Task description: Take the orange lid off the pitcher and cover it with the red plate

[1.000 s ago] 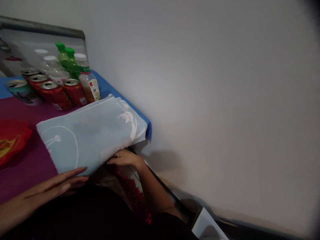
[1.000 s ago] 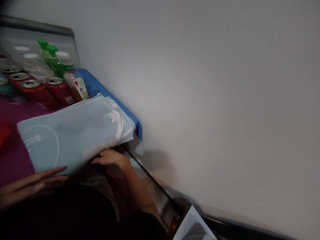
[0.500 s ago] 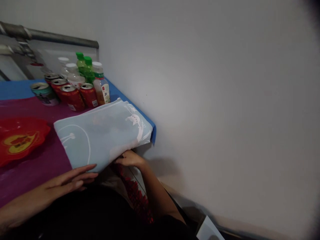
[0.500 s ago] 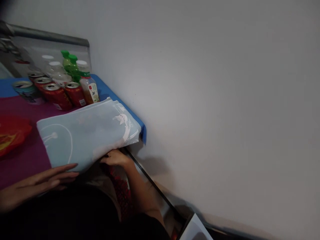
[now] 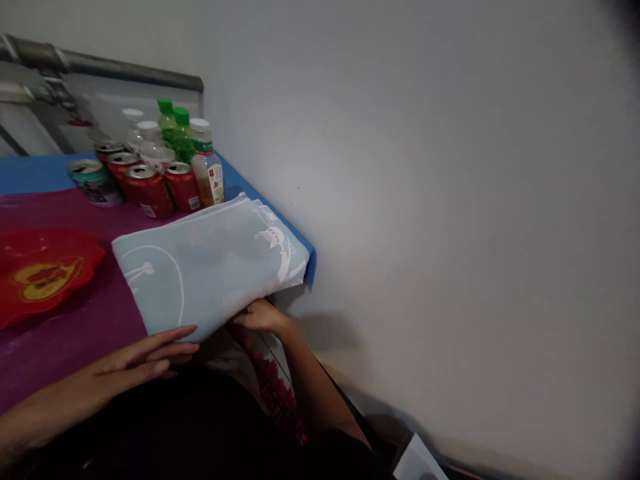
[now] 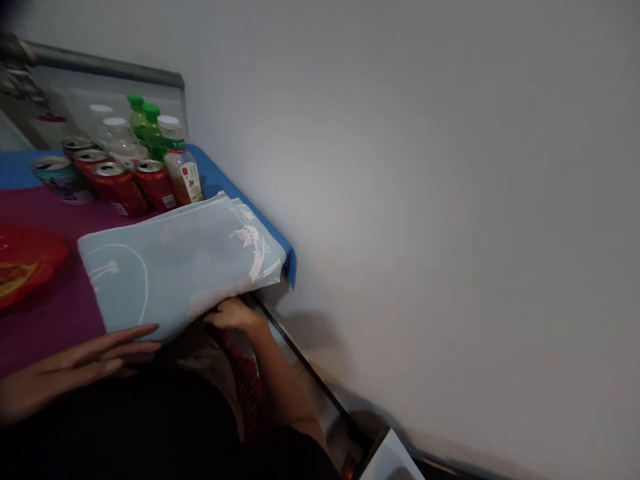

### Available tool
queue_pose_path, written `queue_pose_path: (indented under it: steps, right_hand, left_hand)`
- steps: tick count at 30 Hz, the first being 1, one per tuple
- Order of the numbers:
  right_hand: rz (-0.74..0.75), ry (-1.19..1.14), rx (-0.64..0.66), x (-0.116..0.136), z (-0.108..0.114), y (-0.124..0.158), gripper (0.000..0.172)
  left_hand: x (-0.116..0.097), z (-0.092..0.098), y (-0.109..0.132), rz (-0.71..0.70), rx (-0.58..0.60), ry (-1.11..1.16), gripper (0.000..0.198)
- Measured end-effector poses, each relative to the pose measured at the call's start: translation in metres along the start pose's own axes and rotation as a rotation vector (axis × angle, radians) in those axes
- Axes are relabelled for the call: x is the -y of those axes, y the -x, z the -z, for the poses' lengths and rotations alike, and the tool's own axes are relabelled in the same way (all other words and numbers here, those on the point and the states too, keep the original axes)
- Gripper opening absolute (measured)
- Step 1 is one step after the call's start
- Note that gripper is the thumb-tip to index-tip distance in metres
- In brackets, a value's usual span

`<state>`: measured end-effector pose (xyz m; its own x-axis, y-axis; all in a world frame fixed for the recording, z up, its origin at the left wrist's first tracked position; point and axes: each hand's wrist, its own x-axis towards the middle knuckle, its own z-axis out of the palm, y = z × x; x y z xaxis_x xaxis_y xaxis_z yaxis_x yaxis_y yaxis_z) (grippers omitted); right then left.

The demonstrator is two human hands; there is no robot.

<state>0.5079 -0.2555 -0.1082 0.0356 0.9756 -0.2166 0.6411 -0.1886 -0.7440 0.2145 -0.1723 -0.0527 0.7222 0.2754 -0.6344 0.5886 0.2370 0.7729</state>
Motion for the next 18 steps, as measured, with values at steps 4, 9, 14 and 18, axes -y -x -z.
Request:
queue_pose_path:
  steps: [4, 9, 14, 18]
  right_hand:
    - [-0.006, -0.007, 0.0, -0.0003, -0.0001, -0.0001, 0.037]
    - [-0.018, -0.011, -0.001, -0.0006, -0.0028, -0.0029, 0.033]
    - [-0.015, -0.009, -0.018, -0.0007, -0.0041, -0.0043, 0.037]
    - [0.019, -0.01, -0.042, -0.001, -0.0056, -0.0058, 0.038]
  left_hand:
    - [0.0056, 0.0023, -0.002, -0.007, -0.001, 0.008, 0.077]
    - [0.0078, 0.0041, -0.0045, -0.014, 0.023, -0.022, 0.072]
    - [0.0056, 0.0023, -0.003, -0.01, 0.019, -0.024, 0.072]
    - [0.0032, 0.0017, -0.0029, -0.009, 0.037, -0.037, 0.075]
